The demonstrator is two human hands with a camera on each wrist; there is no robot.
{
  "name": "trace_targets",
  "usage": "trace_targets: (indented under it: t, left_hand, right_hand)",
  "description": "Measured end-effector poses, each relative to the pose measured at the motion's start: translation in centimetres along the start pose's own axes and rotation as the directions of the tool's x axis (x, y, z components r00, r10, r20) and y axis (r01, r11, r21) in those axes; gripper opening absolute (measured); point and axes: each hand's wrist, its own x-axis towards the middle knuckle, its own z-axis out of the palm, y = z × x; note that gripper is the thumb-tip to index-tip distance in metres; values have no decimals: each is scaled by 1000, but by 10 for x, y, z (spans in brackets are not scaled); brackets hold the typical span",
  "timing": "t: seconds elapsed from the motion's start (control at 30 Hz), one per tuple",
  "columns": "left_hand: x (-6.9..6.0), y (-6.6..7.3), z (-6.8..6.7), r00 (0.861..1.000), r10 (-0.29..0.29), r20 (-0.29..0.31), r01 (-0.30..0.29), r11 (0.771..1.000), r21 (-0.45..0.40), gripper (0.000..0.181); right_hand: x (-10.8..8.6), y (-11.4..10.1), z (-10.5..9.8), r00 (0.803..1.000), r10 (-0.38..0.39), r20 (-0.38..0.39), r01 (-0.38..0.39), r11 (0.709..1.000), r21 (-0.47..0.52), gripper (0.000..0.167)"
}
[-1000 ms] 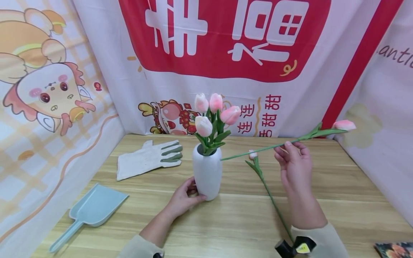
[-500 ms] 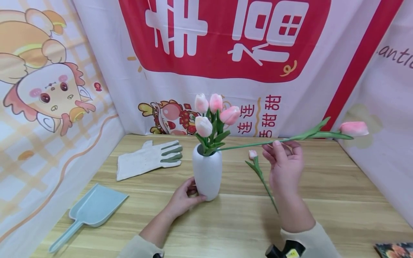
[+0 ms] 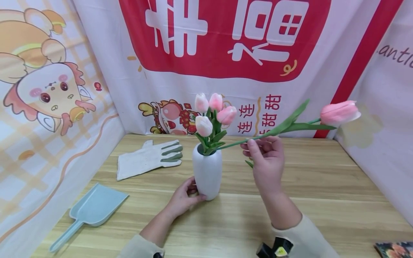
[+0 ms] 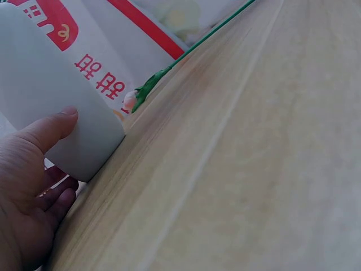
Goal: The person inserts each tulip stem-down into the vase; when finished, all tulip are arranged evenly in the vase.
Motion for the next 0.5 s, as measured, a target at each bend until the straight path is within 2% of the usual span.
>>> trace_targets:
  t: [0.1, 0.33, 0.5]
  left_hand:
    - [0, 1, 0, 1000, -16, -2, 16, 1000, -12, 71]
    - [0, 0, 0, 1000, -8, 6, 8, 1000, -14, 72]
    - [1, 0, 0, 1000, -5, 6, 5, 1000, -5, 72]
  right_hand:
    - [-1, 1, 2, 999, -18, 48, 19, 1000, -25, 24]
    - [-3, 8, 9, 988, -72, 137, 75, 997, -17, 29]
    - [-4, 15, 16, 975, -119, 188, 139, 985, -98, 13]
